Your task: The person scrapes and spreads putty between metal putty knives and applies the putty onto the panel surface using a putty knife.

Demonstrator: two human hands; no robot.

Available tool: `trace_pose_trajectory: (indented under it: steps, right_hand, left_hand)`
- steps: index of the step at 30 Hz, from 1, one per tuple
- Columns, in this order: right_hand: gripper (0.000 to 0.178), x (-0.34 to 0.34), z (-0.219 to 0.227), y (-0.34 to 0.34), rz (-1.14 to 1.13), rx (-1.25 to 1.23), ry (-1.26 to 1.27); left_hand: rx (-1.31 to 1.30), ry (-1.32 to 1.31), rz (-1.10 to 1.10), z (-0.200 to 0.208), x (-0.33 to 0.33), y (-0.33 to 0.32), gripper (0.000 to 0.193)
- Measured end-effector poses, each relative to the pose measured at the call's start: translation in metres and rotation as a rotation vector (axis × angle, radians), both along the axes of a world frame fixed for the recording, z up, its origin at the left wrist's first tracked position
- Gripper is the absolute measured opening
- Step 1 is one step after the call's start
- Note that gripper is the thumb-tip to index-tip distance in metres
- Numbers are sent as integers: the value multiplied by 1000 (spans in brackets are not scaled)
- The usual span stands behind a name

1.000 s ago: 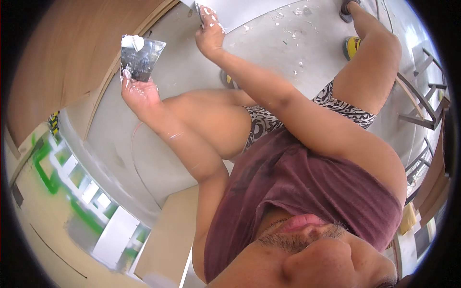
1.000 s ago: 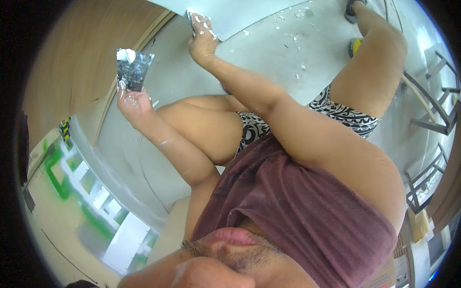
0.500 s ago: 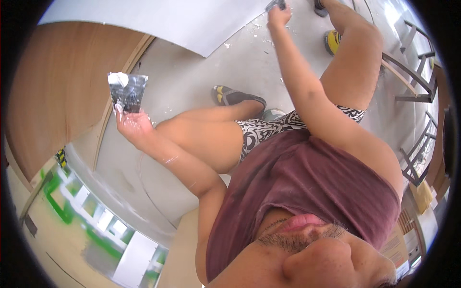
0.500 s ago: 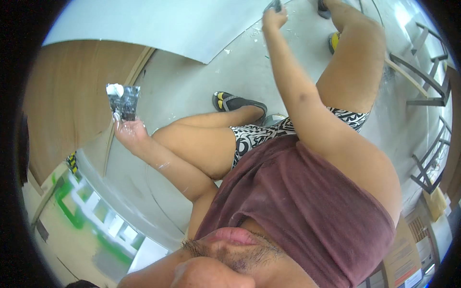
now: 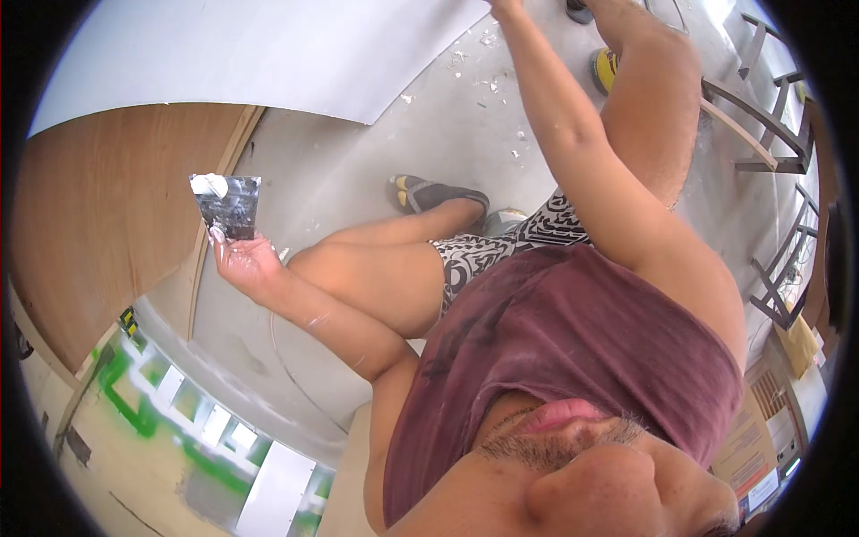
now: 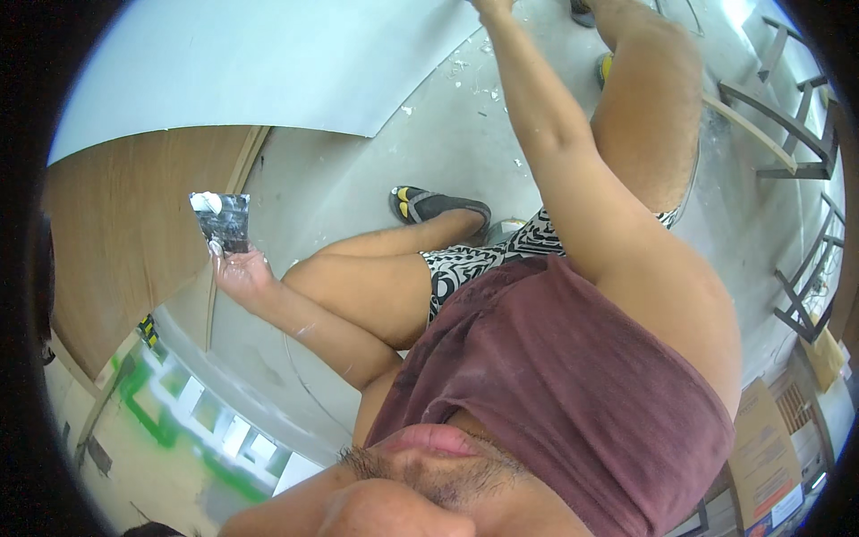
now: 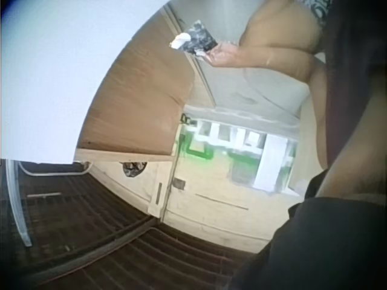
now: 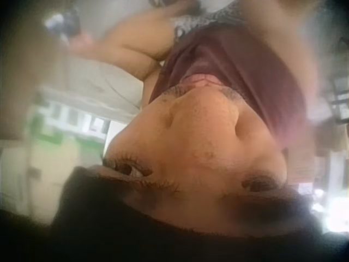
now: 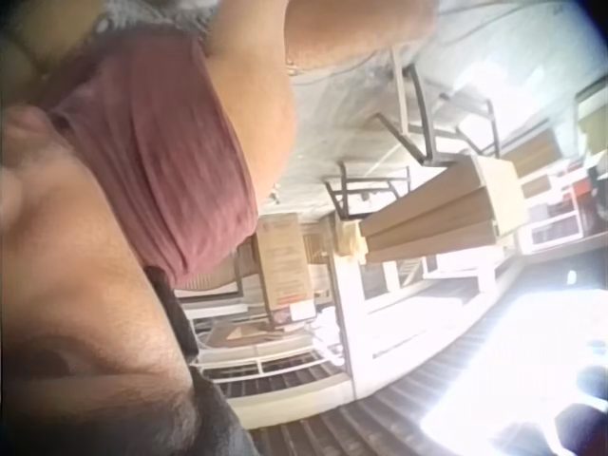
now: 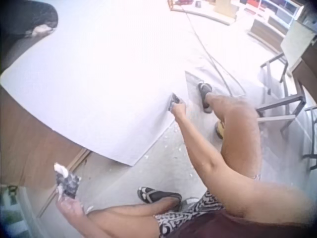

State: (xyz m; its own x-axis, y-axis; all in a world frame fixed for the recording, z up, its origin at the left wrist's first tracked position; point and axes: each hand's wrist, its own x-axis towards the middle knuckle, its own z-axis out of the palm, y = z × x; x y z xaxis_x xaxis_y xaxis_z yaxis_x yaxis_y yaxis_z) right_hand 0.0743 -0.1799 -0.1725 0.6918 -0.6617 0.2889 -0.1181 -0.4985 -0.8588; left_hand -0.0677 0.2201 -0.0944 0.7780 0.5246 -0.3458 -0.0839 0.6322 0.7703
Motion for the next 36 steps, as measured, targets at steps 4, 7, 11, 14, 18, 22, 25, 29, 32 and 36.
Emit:
trace_pose_trajectory:
  steps: [4, 7, 11, 14, 18, 22, 25, 29, 32, 36]
  right_hand:
    - [39, 68, -125, 6, 20, 222, -61]
    - [43, 57, -133, 55, 3, 46, -12]
    - [46, 15, -71, 118, 269, 301, 460]
    - [49, -11, -51, 174, 282, 176, 148]
    - [56, -48, -69, 236, 401, 61, 56]
    - [60, -87, -82, 262, 661, -102, 219]
    - [57, -97, -94, 245, 697, -112, 195]
    - [48, -65, -160, 149, 405, 215, 502]
    - [38, -18, -222, 44, -180, 537, 208]
    - [32, 15, -261, -60, -350, 1041, 218]
  left_hand:
    - [-84, -48, -106, -4, -2, 12, 19]
    - [-98, -56, -107, -8, -3, 17, 18]
    - [-147, -74, -129, -12, -6, 22, 17]
    - [-110, -40, -70, -16, -6, 29, 19]
    - [-10, -10, 56, -23, -4, 28, 21]
    - [-14, -57, 75, -24, -4, 23, 21]
    - [46, 2, 155, -23, -3, 23, 21]
    - [34, -20, 74, -25, -3, 27, 21]
    - [22, -37, 56, -24, -3, 25, 22]
    - [-14, -15, 108, -14, -2, 15, 24]
